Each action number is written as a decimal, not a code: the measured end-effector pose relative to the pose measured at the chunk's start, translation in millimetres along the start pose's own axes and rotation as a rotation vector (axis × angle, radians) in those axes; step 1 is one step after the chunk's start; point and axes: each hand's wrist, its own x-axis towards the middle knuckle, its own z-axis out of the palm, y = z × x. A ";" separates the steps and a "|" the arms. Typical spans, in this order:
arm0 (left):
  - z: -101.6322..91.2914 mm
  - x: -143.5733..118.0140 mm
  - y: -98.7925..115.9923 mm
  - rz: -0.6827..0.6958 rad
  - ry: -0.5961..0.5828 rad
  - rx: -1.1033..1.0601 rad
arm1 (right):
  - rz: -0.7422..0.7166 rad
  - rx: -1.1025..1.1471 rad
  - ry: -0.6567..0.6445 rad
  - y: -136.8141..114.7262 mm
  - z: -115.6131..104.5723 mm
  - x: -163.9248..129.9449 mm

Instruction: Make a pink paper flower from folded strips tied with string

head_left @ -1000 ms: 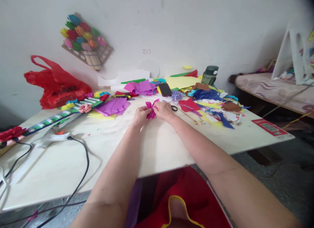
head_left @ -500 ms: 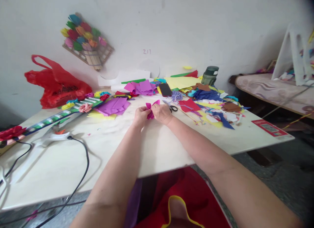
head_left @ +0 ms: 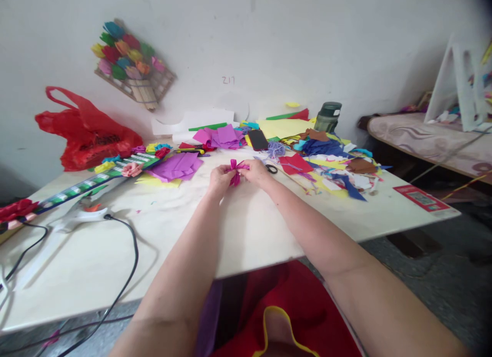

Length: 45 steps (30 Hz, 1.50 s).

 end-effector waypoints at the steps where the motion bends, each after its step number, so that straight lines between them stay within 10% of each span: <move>1: -0.2 0.7 -0.8 0.009 0.003 0.031 | 0.015 0.027 -0.011 1.9 0.7 1.0; 21: 1.9 -2.4 3.5 0.074 0.041 0.404 | -0.080 -0.529 -0.027 -26.7 -8.7 -14.7; 45: 9.2 -9.4 5.5 -0.031 0.039 -0.137 | -0.415 -0.775 -0.090 -31.4 1.8 -22.4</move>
